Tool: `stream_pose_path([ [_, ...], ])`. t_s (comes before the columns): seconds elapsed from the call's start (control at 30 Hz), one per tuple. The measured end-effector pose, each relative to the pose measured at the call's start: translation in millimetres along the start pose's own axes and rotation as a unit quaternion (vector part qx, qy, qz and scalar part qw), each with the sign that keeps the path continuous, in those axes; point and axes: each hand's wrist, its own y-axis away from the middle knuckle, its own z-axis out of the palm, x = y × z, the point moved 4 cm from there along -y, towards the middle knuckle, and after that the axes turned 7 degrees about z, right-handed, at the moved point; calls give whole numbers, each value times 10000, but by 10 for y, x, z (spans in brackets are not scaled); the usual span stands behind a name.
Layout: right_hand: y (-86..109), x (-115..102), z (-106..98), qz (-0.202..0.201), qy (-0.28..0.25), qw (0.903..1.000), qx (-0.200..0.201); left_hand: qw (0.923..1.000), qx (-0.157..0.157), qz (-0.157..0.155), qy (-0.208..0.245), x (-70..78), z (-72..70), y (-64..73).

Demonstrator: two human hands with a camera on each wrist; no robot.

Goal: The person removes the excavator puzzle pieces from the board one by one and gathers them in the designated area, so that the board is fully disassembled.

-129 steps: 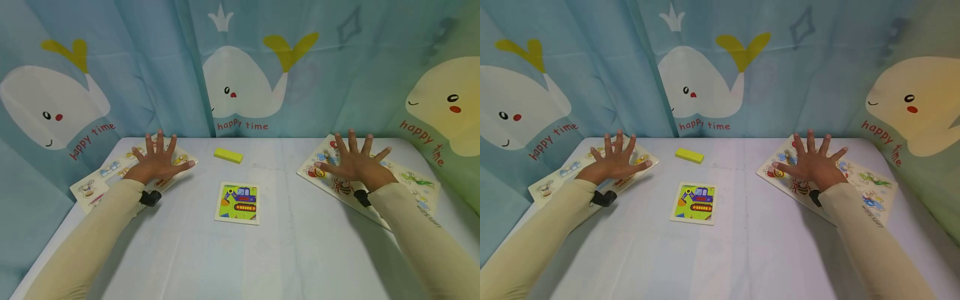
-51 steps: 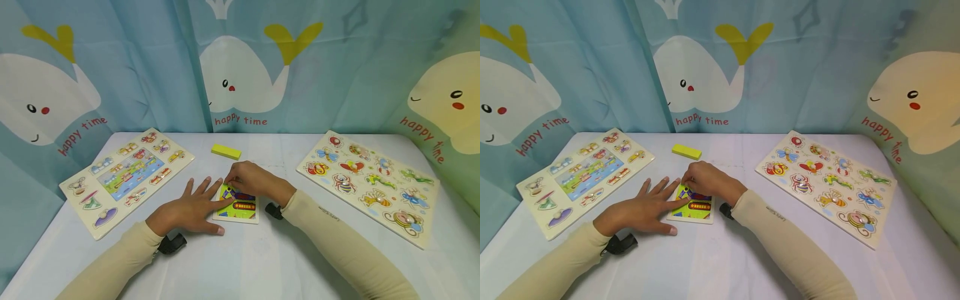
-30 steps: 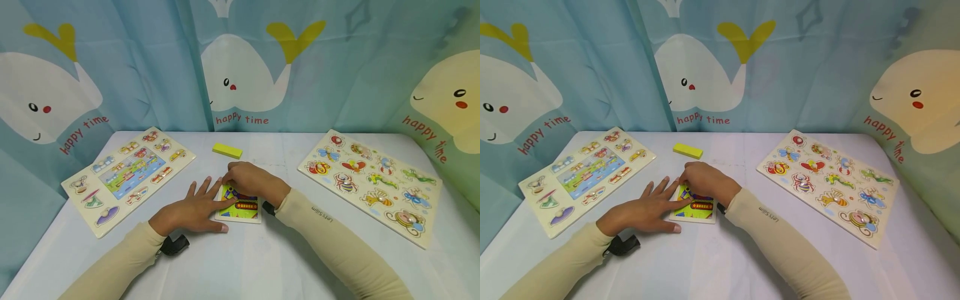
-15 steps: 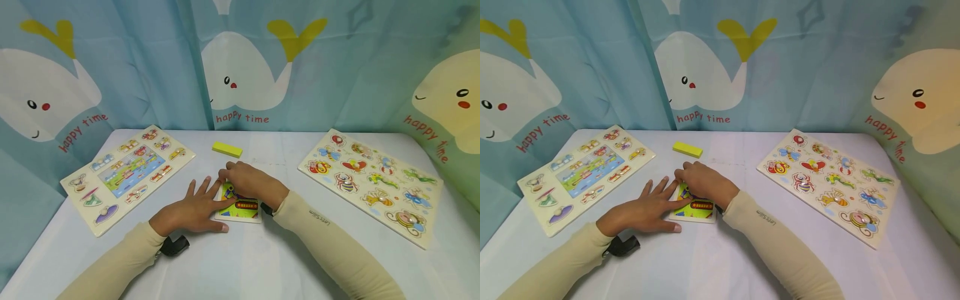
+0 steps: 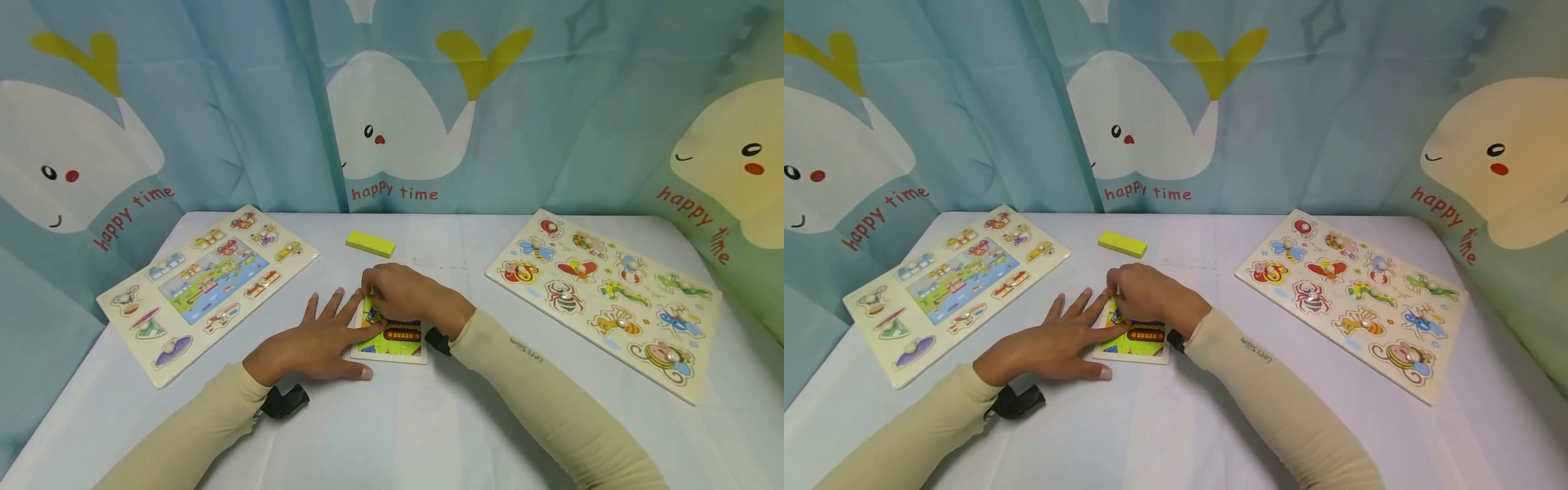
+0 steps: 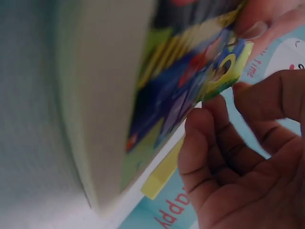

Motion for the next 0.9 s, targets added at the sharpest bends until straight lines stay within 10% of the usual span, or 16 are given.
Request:
stream_pose_path([
  [0.9, 164, 217, -157, -145, -1677, 9846, 475, 9994, -210, -223, 152, 12, 5, -14],
])
